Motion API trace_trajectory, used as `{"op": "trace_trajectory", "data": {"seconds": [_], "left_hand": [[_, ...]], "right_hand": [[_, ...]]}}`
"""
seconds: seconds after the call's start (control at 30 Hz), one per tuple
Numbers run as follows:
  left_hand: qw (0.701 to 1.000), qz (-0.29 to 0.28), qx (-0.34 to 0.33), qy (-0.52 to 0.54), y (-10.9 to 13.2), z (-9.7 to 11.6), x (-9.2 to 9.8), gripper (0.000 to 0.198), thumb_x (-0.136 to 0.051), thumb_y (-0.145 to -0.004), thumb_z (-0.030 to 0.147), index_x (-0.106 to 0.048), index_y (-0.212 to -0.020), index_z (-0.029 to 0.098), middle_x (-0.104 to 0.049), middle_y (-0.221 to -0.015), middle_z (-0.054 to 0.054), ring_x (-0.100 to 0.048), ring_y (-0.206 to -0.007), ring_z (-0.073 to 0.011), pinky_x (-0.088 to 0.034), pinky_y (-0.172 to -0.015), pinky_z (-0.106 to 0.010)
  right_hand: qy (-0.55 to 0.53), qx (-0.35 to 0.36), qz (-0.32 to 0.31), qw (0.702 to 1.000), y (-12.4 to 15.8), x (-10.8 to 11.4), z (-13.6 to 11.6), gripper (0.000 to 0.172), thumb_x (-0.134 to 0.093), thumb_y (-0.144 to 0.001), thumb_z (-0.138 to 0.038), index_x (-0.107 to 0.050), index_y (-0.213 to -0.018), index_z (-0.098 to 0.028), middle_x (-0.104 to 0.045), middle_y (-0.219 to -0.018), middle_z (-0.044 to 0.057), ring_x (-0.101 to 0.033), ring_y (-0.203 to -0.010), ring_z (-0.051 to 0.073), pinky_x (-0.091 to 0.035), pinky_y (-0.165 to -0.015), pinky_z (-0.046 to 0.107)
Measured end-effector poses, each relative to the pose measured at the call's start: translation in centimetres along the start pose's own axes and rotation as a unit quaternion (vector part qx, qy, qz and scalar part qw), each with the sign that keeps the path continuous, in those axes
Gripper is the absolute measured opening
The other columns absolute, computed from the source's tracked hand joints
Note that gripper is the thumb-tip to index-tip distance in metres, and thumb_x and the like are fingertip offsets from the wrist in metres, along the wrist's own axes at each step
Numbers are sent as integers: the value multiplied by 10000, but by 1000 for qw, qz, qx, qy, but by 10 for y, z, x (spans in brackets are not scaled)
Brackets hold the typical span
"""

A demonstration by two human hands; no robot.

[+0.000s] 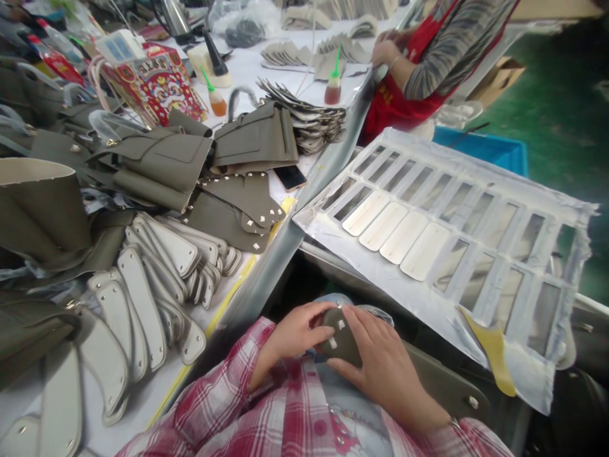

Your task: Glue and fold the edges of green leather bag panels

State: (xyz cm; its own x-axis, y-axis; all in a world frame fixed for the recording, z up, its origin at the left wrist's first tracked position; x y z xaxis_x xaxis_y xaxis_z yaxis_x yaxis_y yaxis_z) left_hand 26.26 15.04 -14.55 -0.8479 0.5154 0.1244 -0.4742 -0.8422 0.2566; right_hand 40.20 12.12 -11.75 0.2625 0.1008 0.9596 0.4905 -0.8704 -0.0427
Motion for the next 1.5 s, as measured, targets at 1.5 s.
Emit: {"op": "trace_trajectory", "data": {"seconds": [1.5], "left_hand": [[983, -21, -26, -181, -19, 14, -7, 282, -525, -859, 347, -627, -1083, 208, -666, -966, -2, -594, -860, -163, -430, -799, -239]], "right_hand": [[95, 19, 76, 992, 50, 9, 29, 805, -513, -789, -636, -377, -1337, -62, -488, -1304, 179, -445, -1162, 314, -308, -954, 457]]}}
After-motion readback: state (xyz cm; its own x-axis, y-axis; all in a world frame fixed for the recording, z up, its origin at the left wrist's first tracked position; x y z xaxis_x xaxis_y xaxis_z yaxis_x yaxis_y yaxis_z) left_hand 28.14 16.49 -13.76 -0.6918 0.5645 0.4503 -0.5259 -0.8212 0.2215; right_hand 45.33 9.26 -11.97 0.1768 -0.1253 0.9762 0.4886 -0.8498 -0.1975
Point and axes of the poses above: each hand's wrist, its own y-axis away from the middle knuckle, its own x-axis out of the back of the hand, z = x × y, the point moved 6 cm from there along -y, towards the middle knuckle
